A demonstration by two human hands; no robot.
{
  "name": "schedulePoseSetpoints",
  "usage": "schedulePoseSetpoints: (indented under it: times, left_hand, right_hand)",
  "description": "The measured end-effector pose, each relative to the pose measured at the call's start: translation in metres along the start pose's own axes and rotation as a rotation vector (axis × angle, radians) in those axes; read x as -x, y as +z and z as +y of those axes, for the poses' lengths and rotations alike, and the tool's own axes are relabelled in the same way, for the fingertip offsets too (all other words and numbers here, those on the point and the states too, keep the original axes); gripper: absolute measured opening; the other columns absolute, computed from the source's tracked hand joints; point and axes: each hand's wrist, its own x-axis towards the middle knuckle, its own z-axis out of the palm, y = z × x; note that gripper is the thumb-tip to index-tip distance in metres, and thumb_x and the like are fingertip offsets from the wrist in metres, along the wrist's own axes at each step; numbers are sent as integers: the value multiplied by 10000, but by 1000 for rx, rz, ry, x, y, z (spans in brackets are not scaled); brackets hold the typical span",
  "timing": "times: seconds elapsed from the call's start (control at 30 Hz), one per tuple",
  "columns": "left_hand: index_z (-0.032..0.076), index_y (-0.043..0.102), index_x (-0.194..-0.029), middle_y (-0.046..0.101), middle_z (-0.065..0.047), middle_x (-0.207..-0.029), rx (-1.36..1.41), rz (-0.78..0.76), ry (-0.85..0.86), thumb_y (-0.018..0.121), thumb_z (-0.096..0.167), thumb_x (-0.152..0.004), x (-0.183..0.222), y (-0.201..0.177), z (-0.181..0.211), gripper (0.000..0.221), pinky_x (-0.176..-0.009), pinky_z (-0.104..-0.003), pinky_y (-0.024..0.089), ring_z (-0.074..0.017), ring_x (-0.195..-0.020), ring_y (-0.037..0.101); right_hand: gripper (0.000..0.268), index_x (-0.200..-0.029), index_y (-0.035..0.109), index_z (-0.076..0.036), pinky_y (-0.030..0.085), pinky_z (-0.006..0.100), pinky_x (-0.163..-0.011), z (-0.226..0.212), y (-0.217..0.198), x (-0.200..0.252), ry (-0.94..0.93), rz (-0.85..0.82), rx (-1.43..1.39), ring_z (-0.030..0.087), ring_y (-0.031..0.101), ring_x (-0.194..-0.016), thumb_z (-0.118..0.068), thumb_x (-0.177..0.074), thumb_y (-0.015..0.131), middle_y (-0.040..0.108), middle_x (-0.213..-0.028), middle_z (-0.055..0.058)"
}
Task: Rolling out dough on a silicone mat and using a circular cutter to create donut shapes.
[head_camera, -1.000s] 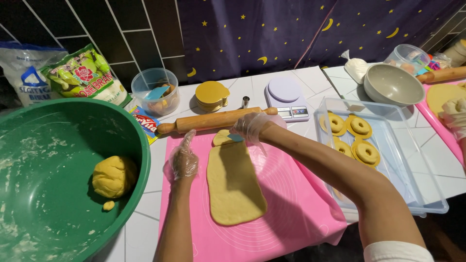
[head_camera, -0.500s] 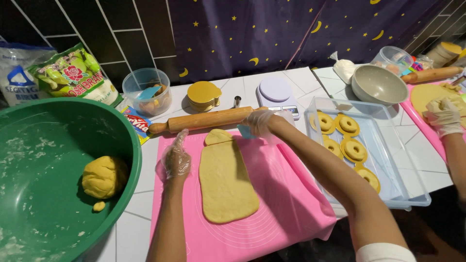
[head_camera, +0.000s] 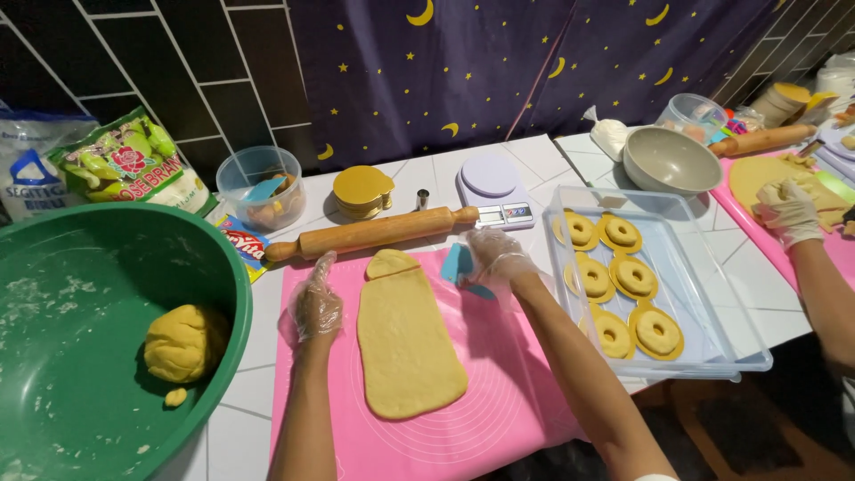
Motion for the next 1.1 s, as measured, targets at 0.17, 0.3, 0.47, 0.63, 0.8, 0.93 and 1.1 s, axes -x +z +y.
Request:
schedulePoseSetpoints:
  times: [0.17, 0.3, 0.47, 0.63, 0.8, 0.93, 1.1]
  left_hand:
    - [551, 464, -1488, 725, 41, -1264, 0, 27, 8, 496, 126, -936, 6, -23, 14, 697, -955, -432, 559, -281, -1105, 699]
    - [548, 488, -1470, 720, 56, -1277, 25, 20, 2, 492, 131, -945, 4, -23, 15, 670, -965, -435, 558, -281, -1126, 694]
    - [552, 479, -1476, 718, 33, -1291, 15, -13, -30, 476, 120, -950, 11, -42, 26, 680, -980, -436, 558, -289, -1134, 693]
    - [575, 471, -1471, 737, -13, -1221, 17, -52, -89, 467, 173, -990, 12, -43, 30, 626, -950, -422, 574, -299, -1088, 709]
    - [496, 467, -1511, 736, -169, -1186, 142, -121, -195, 473, 286, -1052, 6, -24, 22, 504, -987, -445, 571, -359, -1074, 710]
    - [523, 459, -1506, 737, -148, -1119, 54, -80, -123, 503, 211, -1025, 18, -51, 41, 575, -947, -452, 582, -355, -1064, 712]
    - [556, 471, -1481, 748, -78, -1129, 11, -40, -72, 492, 182, -997, 20, -48, 37, 612, -941, -441, 567, -319, -1085, 709]
  right_hand:
    - [651, -1270, 448, -181, 445, 417, -840, -4, -33, 47, -10, 435, 126, 277, 543, -1007, -574, -822, 712, 512, -1079, 104]
    - [309, -820, 647, -161, 449, 310, -354, 18, -5, 61, 88, 1125, 499, 146, 587, -445, -368, -1028, 551, 479, -529, -2]
    - [252, -1216, 601, -144, 515, 302, -391, 52, 34, 29, 68, 1034, 780, 185, 617, -478, -265, -1025, 491, 564, -584, 68]
    - [435, -1186, 675, -128, 589, 338, -549, 47, 46, -8, 284, 813, 351, 229, 702, -647, -446, -1026, 425, 672, -663, 100]
    - [398, -1237, 678, -469, 639, 446, -714, 108, 117, -136, 389, 603, -86, 295, 754, -861, -346, -859, 706, 719, -843, 65]
    - [383, -950, 720, -66, 618, 442, -626, 91, 106, -123, 401, 782, -33, 312, 729, -719, -425, -1000, 598, 618, -734, 88]
    - [251, -1014, 758, -69, 586, 365, -709, 2, -16, 29, 360, 612, -59, 287, 734, -852, -235, -1006, 570, 681, -831, 130]
